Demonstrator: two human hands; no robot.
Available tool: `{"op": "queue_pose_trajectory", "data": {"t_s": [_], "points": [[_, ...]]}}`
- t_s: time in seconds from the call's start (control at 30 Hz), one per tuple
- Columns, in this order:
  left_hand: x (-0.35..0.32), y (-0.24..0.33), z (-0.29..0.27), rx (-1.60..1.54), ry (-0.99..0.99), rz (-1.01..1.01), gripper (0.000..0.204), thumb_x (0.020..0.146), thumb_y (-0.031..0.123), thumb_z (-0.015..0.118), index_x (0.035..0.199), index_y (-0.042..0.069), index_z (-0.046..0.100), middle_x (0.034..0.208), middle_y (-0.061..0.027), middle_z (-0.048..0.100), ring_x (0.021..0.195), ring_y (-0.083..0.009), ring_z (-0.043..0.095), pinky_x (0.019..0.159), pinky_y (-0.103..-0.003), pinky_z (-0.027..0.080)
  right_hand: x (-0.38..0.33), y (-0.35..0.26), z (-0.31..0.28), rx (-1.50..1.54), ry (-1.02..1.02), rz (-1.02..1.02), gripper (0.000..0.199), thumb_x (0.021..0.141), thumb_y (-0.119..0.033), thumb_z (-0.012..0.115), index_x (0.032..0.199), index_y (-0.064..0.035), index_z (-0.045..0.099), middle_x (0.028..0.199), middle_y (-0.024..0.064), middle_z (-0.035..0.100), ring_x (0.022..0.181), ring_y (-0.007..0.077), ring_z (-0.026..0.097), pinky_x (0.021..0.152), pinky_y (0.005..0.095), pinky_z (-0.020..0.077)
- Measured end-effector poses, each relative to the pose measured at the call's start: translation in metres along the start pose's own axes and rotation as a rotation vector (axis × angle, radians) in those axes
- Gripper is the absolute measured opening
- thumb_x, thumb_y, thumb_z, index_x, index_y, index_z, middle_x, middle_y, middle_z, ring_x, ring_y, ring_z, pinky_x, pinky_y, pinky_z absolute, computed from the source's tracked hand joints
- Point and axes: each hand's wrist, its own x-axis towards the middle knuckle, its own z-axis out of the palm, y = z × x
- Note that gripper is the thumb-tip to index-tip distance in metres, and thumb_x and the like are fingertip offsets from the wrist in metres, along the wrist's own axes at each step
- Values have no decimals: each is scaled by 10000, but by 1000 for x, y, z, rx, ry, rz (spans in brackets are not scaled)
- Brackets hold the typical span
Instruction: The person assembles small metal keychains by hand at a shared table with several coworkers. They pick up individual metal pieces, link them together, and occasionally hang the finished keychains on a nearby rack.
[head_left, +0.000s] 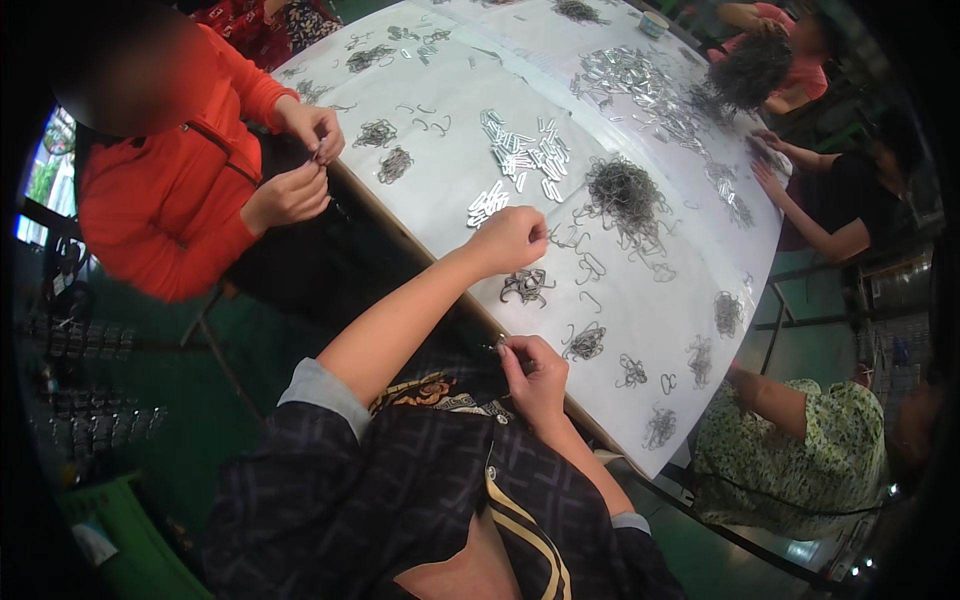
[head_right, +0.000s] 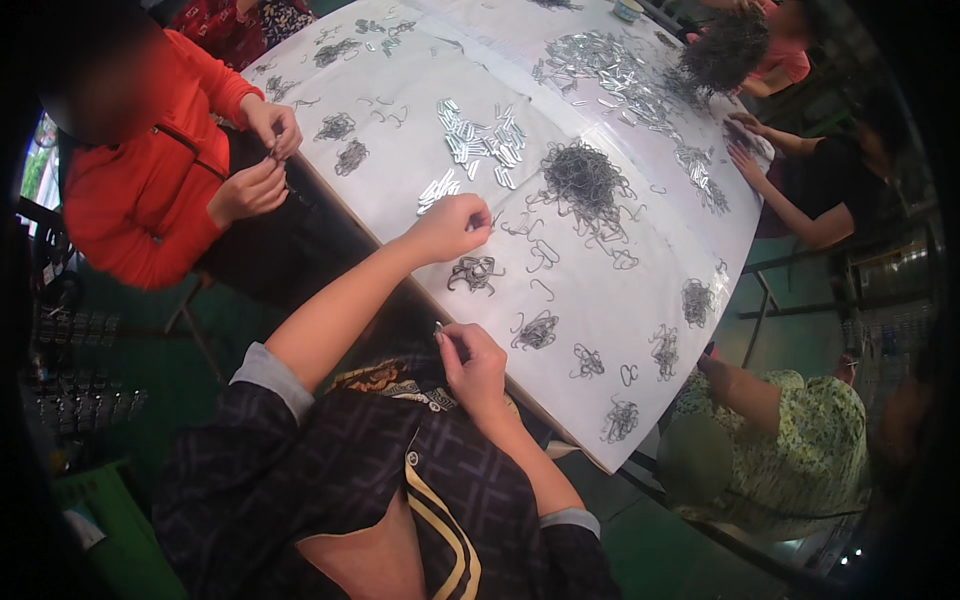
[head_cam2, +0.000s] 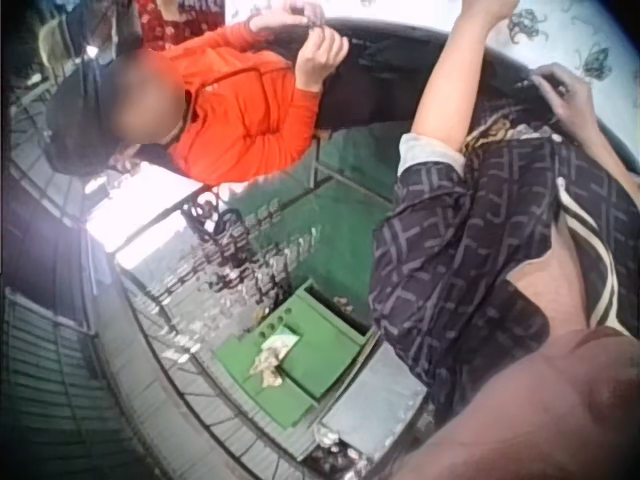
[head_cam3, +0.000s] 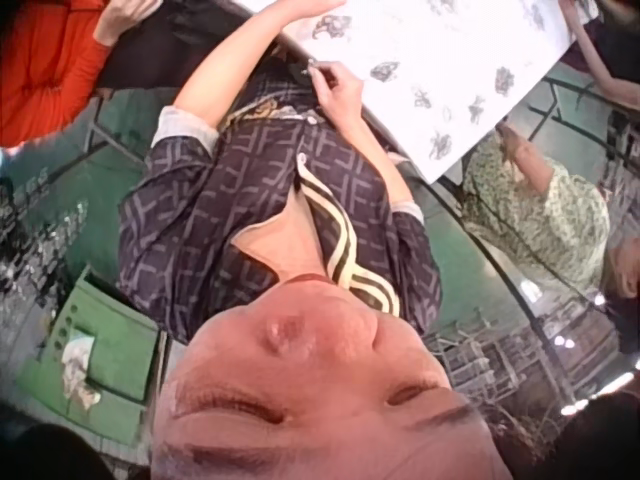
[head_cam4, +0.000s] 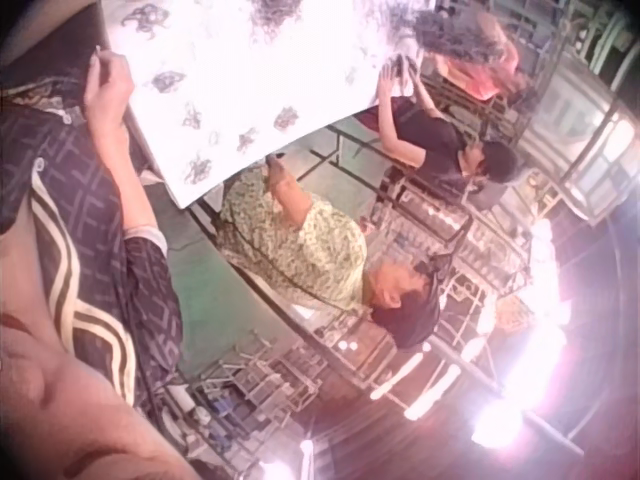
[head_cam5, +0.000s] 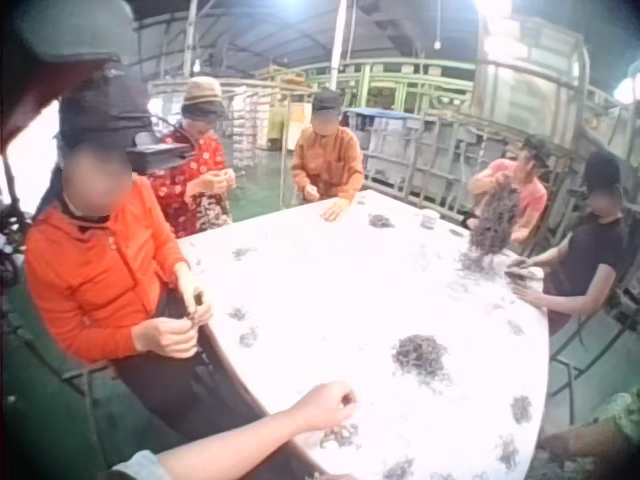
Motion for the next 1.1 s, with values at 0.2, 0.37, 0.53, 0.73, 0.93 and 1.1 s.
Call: {"op": "queue_pose_trajectory", "data": {"t_s": [0.2,0.37,0.53,0.73,0.93,1.1], "points": [[9,12,-15,357,-295,-343,185,749,177,657,823,9,680,771,-143,671,730,-247,653,686,-359,512,-4,3,0,-3,15,35,67,819,-29,698,870,-2,665,790,125,662,671,222,638,631,299,495],[4,-16,-18,56,-154,-304,186,758,188,660,823,15,675,803,-131,685,761,-266,663,698,-361,517,-2,1,2,9,-20,16,72,818,-28,696,876,0,665,797,124,665,679,230,640,637,302,499],[3,-14,-1,219,-19,-102,133,786,147,657,850,31,671,846,-98,643,812,-275,629,732,-378,506,-1,5,6,24,-36,-27,74,819,-31,694,879,-2,663,803,122,665,671,230,634,622,302,495],[5,8,62,475,-78,361,74,754,116,632,741,59,677,825,-85,594,827,-275,595,734,-376,499,-3,6,5,-3,-44,-41,75,814,-28,696,876,-5,661,795,120,657,657,235,628,608,308,494],[14,41,98,673,-237,337,65,687,100,634,685,59,684,785,-92,636,798,-250,622,673,-363,517,-7,7,5,14,-7,-53,86,806,-27,703,874,-2,656,784,124,647,655,240,629,608,317,493],[19,47,100,764,-330,373,72,688,100,632,694,56,689,781,-102,657,775,-244,635,660,-358,520,-8,8,1,-21,1,-63,94,802,-27,708,879,-5,659,792,122,653,651,241,631,606,318,496]]}}
